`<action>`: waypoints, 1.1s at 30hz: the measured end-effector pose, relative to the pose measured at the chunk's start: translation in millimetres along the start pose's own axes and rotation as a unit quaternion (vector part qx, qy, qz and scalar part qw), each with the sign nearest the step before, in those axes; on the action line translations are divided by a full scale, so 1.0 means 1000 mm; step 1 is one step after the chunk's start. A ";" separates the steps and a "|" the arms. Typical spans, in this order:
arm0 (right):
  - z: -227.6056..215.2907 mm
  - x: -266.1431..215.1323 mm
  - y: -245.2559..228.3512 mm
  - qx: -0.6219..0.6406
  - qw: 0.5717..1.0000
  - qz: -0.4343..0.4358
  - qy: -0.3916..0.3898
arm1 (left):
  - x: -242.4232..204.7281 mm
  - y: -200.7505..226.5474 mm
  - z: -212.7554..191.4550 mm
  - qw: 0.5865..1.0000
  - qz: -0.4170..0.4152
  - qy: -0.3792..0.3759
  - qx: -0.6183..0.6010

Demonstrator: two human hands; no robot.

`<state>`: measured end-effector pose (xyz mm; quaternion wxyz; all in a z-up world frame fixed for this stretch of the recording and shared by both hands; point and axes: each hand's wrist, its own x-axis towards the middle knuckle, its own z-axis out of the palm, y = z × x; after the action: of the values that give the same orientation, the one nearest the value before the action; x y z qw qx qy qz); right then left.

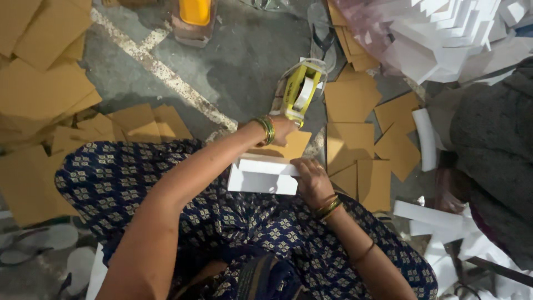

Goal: The person sits on the floor and assembles small cardboard boxes by folding white foam inserts and securing them with cardboard pieces. They use a tape dispenser to apply tape to the edges of the boxes, repeating the process for multiple units.

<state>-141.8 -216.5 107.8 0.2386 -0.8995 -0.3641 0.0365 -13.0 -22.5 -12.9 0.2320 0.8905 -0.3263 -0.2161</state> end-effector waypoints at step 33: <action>0.106 0.008 0.091 -0.024 0.978 0.205 -0.031 | -0.070 0.041 0.001 0.976 -0.200 -0.083 -0.016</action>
<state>-103.6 -225.2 -26.1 0.1934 -0.9589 -0.1799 0.1039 -82.0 -3.1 25.1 0.1704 0.9129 -0.1563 -0.3362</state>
